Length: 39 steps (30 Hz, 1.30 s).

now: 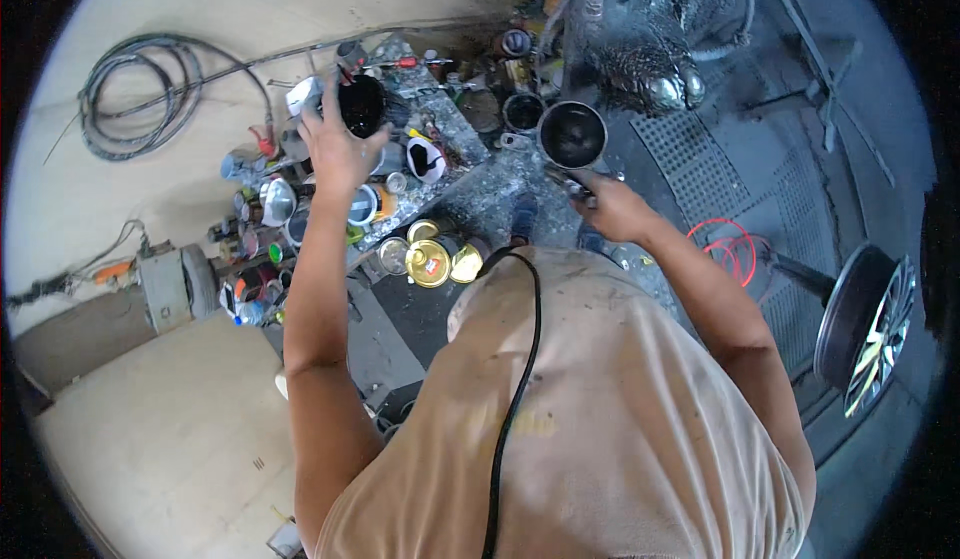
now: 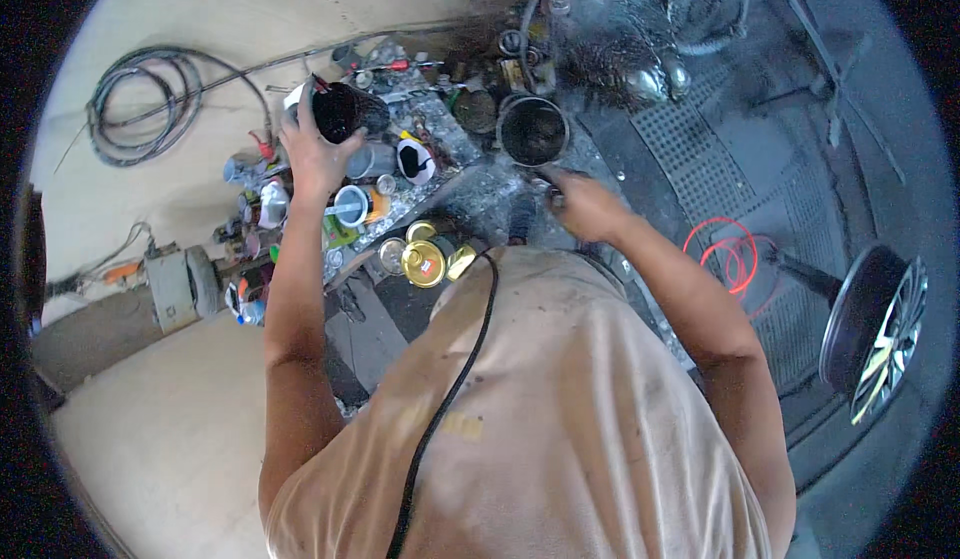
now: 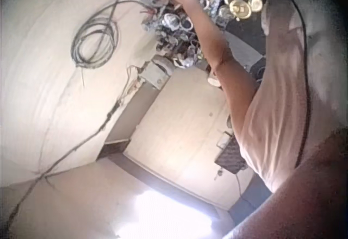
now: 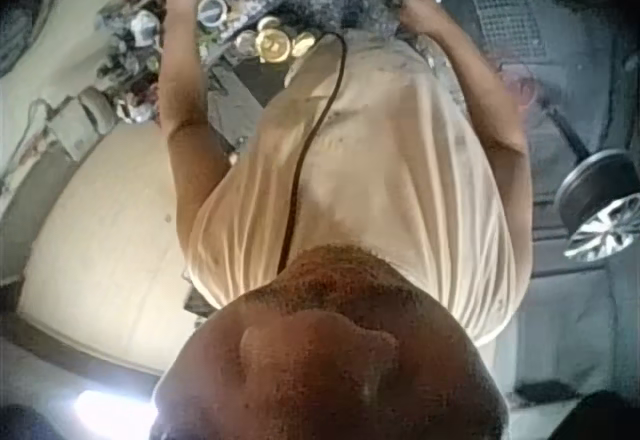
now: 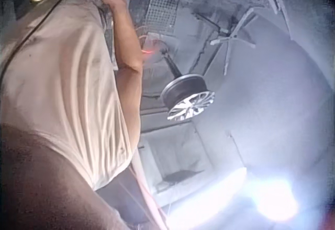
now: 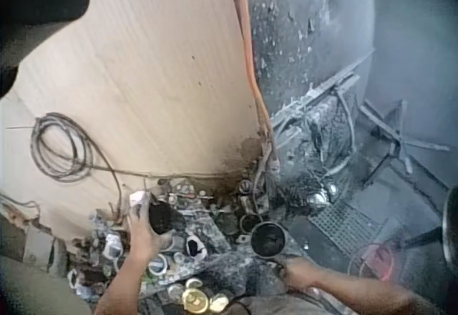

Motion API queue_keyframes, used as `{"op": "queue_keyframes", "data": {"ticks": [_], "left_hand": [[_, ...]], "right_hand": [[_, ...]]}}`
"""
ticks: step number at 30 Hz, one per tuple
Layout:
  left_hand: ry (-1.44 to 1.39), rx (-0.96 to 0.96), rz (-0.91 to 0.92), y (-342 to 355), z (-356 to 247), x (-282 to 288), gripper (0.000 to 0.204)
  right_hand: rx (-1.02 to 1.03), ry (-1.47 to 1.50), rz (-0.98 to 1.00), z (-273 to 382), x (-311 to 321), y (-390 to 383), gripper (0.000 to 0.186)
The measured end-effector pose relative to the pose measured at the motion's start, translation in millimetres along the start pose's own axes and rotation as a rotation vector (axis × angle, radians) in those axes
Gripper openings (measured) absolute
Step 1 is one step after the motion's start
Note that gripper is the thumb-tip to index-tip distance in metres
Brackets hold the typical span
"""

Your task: Mask parts of a car rim with tape and then apply spray paint using a spray gun.

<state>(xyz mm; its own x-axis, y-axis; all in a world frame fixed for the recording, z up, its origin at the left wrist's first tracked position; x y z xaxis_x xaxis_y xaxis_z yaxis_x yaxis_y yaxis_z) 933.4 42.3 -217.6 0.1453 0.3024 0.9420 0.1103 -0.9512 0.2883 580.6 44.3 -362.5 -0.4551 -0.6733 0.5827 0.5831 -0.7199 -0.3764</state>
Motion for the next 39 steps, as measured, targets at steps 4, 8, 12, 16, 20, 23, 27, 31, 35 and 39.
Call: {"op": "queue_keyframes", "data": {"ticks": [4, 8, 12, 16, 20, 23, 27, 31, 35, 39], "left_hand": [[0.049, 0.001, 0.052, 15, 59, -67, 0.105], [0.036, -0.031, 0.182, 28, 89, -122, 0.103], [0.048, -0.004, 0.288, 33, 108, -162, 0.101], [0.062, 0.045, 0.354, 36, 130, -188, 0.1], [0.04, 0.074, 0.357, 36, 150, -203, 0.102], [0.064, 0.092, 0.369, 37, 164, -218, 0.102], [0.096, 0.083, 0.41, 39, 152, -218, 0.102], [0.091, 0.063, 0.452, 36, 146, -225, 0.108], [0.071, 0.079, 0.44, 24, 165, -239, 0.104], [0.093, 0.148, 0.428, 14, 169, -236, 0.115]], "right_hand": [[0.051, 0.047, 0.042, 41, -13, -1, 0.043], [-0.036, -0.126, -0.051, 46, -13, 11, 0.035], [-0.123, -0.158, -0.083, 46, -18, 13, 0.029], [-0.19, -0.12, -0.107, 46, -25, 12, 0.024], [-0.241, -0.074, -0.123, 48, -29, 10, 0.026], [-0.262, -0.021, -0.087, 41, -39, 3, 0.034], [-0.349, 0.256, -0.006, 22, -40, -12, 0.049], [-0.569, 0.13, -0.147, 2, -31, -17, 0.052], [-0.291, 0.241, -0.118, 35, -38, -19, 0.051], [-0.468, -0.024, -0.125, 20, -19, -33, 0.049]]}}
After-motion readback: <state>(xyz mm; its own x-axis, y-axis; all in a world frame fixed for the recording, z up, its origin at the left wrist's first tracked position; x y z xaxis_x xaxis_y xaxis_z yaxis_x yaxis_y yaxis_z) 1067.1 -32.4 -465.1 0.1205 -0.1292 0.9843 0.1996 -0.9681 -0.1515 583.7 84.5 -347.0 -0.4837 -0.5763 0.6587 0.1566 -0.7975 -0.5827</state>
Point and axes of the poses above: each hand's wrist, its own y-axis towards the middle knuckle, its own x-axis out of the back of the hand, z = x × y, the point moved 9 cm from there along y, towards the middle knuckle, and after that the axes turned 11 degrees about -x, right-handed, at the moved point
